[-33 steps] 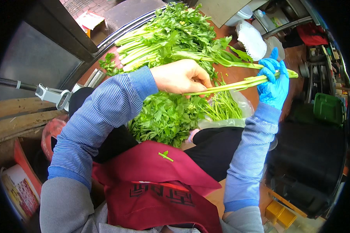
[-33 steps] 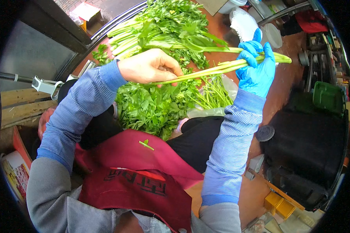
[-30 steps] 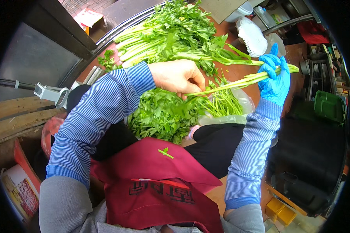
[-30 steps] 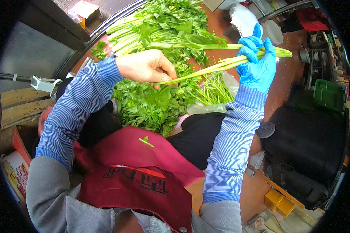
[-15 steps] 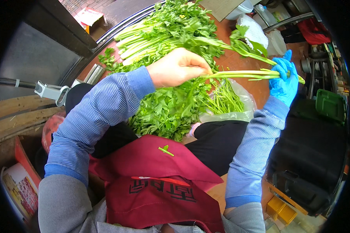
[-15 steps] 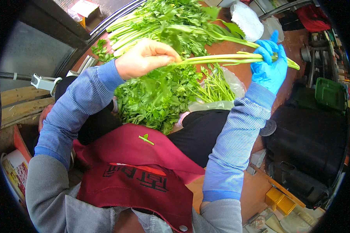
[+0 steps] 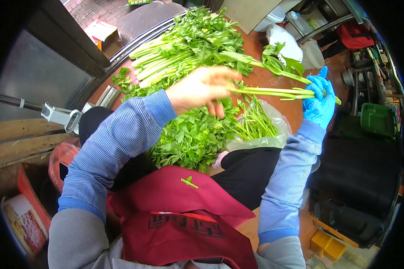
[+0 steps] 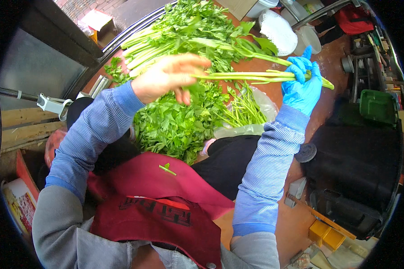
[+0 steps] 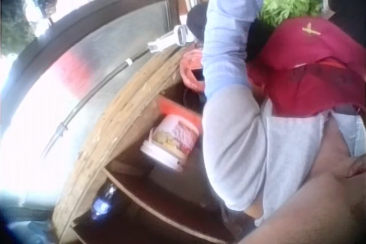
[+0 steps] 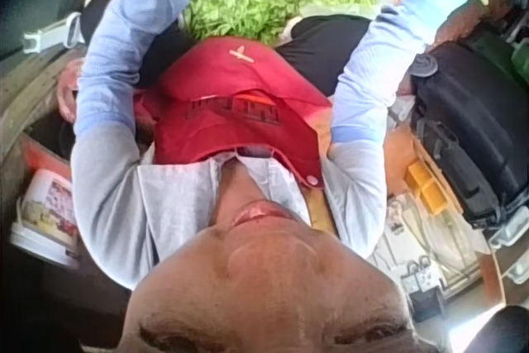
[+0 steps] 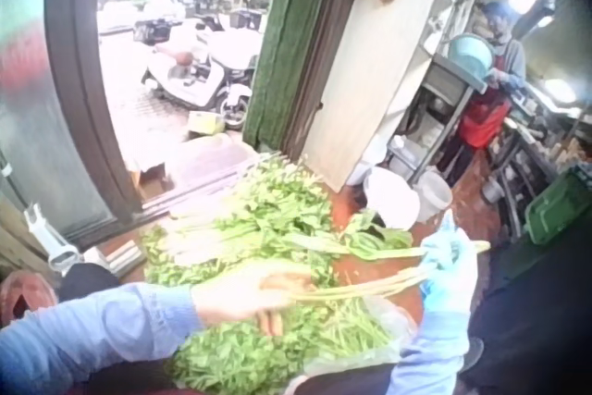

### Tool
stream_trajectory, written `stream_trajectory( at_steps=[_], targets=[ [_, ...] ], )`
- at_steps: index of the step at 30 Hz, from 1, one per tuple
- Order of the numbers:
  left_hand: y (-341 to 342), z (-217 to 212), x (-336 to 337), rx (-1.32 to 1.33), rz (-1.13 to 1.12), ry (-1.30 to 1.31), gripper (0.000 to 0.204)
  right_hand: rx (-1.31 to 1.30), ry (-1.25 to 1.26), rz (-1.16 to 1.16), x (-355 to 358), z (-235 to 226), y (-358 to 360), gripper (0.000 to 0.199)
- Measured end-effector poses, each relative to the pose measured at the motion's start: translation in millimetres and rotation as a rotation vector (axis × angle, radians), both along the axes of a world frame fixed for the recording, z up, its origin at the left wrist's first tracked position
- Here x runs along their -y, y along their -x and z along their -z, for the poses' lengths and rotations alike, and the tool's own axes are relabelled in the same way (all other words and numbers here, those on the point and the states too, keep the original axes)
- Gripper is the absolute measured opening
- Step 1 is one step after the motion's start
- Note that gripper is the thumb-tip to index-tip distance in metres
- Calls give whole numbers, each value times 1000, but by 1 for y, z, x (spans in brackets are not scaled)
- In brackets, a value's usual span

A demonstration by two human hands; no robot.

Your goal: The person removes leaves from celery stalks by hand, holding each stalk and pulling off the foliage. The trimmed stalks are placed on a table, and the removed leaves accumulate in a pile.

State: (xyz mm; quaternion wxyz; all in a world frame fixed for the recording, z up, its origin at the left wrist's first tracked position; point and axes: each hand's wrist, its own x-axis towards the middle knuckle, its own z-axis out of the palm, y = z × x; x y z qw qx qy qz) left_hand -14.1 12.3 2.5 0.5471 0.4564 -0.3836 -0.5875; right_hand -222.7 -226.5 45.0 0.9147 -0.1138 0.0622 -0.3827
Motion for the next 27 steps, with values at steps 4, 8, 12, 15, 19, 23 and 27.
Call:
stream_trajectory(
  at_steps=[4,8,12,15,19,23,27],
  targets=[
    [2,18,7,281,205,-89,22,-22,8,-23,-4,-2,-4,36],
    [-4,19,5,379,135,-116,18,-59,28,9,0,-2,-1,37],
    [1,21,7,315,-177,-25,17,-82,46,37,4,3,0,37],
    [2,26,5,327,-123,-8,20,-115,28,145,3,2,2,37],
    [-14,5,-4,520,195,-216,32,-87,27,128,0,1,2,38],
    [-30,28,-10,1361,-303,227,27,-89,50,46,-2,0,-3,35],
    [-3,-5,4,1128,-443,632,24,-99,-1,-81,-15,6,-21,34]
  ],
)
